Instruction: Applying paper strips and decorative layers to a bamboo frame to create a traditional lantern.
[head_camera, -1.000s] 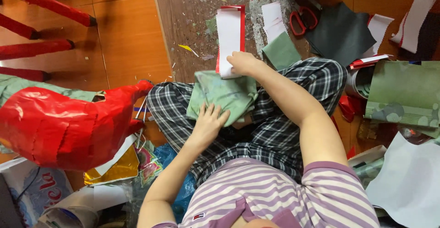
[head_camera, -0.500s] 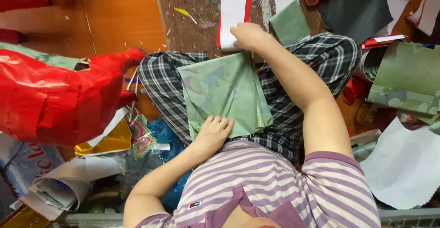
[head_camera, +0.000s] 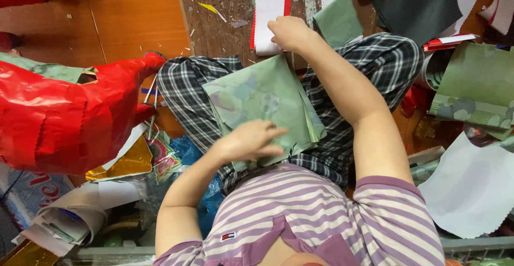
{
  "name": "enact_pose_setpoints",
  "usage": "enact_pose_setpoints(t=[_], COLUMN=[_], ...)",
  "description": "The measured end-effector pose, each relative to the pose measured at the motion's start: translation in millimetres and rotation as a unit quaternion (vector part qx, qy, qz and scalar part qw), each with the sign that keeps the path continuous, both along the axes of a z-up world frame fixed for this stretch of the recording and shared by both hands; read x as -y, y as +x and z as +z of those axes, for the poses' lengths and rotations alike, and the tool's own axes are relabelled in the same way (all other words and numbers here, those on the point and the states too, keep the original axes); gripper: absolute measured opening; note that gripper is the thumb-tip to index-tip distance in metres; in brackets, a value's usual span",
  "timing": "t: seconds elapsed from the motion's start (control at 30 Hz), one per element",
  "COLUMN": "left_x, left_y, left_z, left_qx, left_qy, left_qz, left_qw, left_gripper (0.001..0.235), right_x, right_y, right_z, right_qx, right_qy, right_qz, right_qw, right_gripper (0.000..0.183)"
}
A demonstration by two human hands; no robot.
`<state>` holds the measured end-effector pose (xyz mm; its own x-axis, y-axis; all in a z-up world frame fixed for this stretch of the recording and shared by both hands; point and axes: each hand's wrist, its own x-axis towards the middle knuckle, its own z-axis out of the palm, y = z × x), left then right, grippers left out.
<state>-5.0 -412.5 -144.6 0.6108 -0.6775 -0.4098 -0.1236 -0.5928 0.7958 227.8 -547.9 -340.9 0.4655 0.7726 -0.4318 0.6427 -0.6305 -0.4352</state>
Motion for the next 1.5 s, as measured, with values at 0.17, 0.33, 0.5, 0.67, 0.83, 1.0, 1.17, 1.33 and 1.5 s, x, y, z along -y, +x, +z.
enact_pose_setpoints(t=[0.17, 0.33, 0.5, 0.67, 0.83, 1.0, 1.17, 1.33, 1.5], left_x=[-12.2, -18.6, -14.4, -4.0, -12.8, 0.1, -1.0, -13.2, -29.8], left_y=[75.2, 153.8, 163.1, 157.1, 123.0, 141.8, 142.0, 139.0, 145.2], left_z=[0.3, -75.7, -139.8, -205.7, -317.6, -242.1, -244.6, -286.7, -284.8], left_qx=[0.169, 0.271, 0.194, 0.200, 0.232, 0.227, 0.136, 0.127, 0.081], left_qy=[-0.006, 0.019, 0.065, 0.008, 0.068, 0.149, 0.274, 0.202, 0.118], left_qz=[0.168, 0.356, 0.400, 0.525, 0.616, 0.572, 0.520, 0.591, 0.640], left_qw=[0.971, 0.894, 0.893, 0.827, 0.750, 0.774, 0.797, 0.770, 0.755], left_gripper=[0.051, 0.030, 0.028, 0.025, 0.017, 0.042, 0.067, 0.043, 0.024], right_x=[-23.0, -27.8, -21.2, -3.7, 7.8, 28.9, 71.7, 151.4, 166.7], right_y=[-11.9, -55.7, -100.9, -106.3, -29.0, 78.4, 178.1, 245.0, 280.0], right_z=[3.8, -28.7, 61.5, 32.7, 108.4, 74.7, 26.8, 9.2, 5.0], right_qx=[-0.128, -0.205, -0.153, -0.105, -0.179, 0.143, 0.487, 0.335, 0.248], right_qy=[-0.042, 0.155, 0.115, 0.076, -0.045, 0.049, -0.295, -0.363, -0.327], right_qz=[-0.031, 0.079, -0.011, -0.054, -0.003, -0.032, -0.055, -0.252, -0.282], right_qw=[0.990, 0.963, 0.981, 0.990, 0.983, 0.988, 0.820, 0.832, 0.867], right_gripper=[0.032, 0.042, 0.044, 0.043, 0.037, 0.018, 0.049, 0.032, 0.023])
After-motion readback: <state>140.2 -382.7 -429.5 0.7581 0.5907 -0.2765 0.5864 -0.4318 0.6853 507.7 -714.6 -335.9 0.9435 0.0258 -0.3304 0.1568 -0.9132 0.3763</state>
